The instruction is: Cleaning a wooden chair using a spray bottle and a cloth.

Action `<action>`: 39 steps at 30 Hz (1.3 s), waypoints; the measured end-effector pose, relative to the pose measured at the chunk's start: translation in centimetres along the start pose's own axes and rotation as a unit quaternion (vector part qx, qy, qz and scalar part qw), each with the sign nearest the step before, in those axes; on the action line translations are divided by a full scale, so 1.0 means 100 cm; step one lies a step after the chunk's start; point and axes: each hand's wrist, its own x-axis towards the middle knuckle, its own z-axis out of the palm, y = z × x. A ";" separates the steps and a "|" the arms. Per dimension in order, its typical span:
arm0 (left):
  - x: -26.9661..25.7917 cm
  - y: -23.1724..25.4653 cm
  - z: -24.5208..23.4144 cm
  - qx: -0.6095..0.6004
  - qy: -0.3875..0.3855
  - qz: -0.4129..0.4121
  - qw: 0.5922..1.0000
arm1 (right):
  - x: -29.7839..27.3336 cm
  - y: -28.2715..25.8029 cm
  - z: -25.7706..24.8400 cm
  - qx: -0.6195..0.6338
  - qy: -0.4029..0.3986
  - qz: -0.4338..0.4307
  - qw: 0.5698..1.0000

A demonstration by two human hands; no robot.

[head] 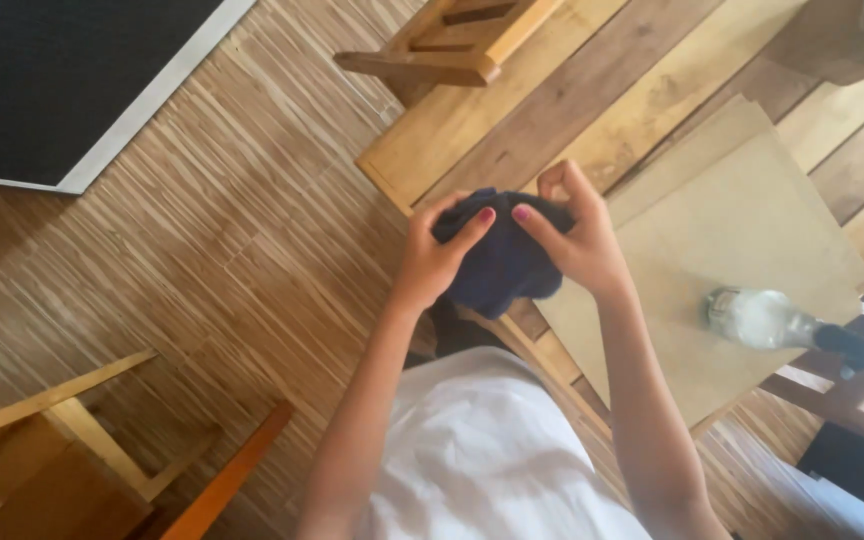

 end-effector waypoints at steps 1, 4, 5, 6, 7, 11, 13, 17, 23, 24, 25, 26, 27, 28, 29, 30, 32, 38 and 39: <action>0.011 0.002 -0.012 0.001 0.000 -0.004 1.000 | 0.015 -0.010 0.006 0.002 0.000 0.003 1.000; 0.054 0.018 -0.044 -0.029 -0.061 0.005 0.998 | 0.068 -0.029 0.023 0.078 0.031 0.035 0.996; 0.066 0.027 -0.052 -0.041 -0.065 -0.002 0.997 | 0.081 -0.027 0.031 0.029 0.070 -0.006 0.997; 0.079 0.036 -0.060 -0.052 -0.069 -0.009 0.996 | 0.094 -0.024 0.040 -0.021 0.108 -0.048 0.993; 0.093 0.034 -0.071 -0.052 -0.077 -0.012 0.996 | 0.109 -0.029 0.051 -0.022 0.115 -0.044 0.992; 0.155 0.051 -0.124 -0.024 -0.080 0.015 0.996 | 0.173 -0.052 0.101 -0.150 0.235 -0.052 0.959; 0.189 0.068 -0.158 0.001 -0.109 0.022 0.994 | 0.209 -0.064 0.130 -0.235 0.287 -0.098 0.923; 0.255 0.090 -0.224 -0.011 -0.151 -0.023 0.988 | 0.265 -0.069 0.184 -0.153 0.329 -0.013 0.932; 0.337 0.101 -0.282 -0.096 -0.173 -0.104 0.975 | 0.333 -0.112 0.232 0.053 0.166 0.076 0.982; 0.348 0.102 -0.285 -0.133 -0.184 -0.114 0.967 | 0.345 -0.123 0.234 0.021 0.150 0.063 0.986; 0.359 0.104 -0.287 -0.134 -0.194 -0.118 0.965 | 0.354 -0.123 0.237 0.017 0.159 0.067 0.985; 0.369 0.106 -0.288 -0.103 -0.201 -0.085 0.970 | 0.364 -0.124 0.238 0.026 0.178 0.095 0.979; 0.382 0.107 -0.288 -0.070 -0.207 -0.049 0.975 | 0.374 -0.122 0.240 0.038 0.197 0.120 0.972; 0.393 0.108 -0.287 -0.071 -0.216 -0.051 0.973 | 0.382 -0.113 0.238 0.036 0.205 0.122 0.971; 0.404 0.109 -0.287 -0.020 -0.226 -0.015 0.974 | 0.391 -0.104 0.238 0.030 0.214 0.125 0.968; 0.416 0.110 -0.287 0.030 -0.236 0.021 0.971 | 0.401 -0.095 0.237 0.023 0.223 0.128 0.966; 0.449 0.129 -0.286 0.125 -0.238 0.088 0.959 | 0.421 -0.084 0.230 0.043 0.238 0.140 0.960; 0.574 0.127 -0.271 0.076 -0.460 0.004 0.885 | 0.491 -0.061 0.202 0.038 0.306 0.127 0.943; 0.594 0.116 -0.260 0.011 -0.539 -0.089 0.838 | 0.501 -0.060 0.192 0.024 0.319 0.122 0.940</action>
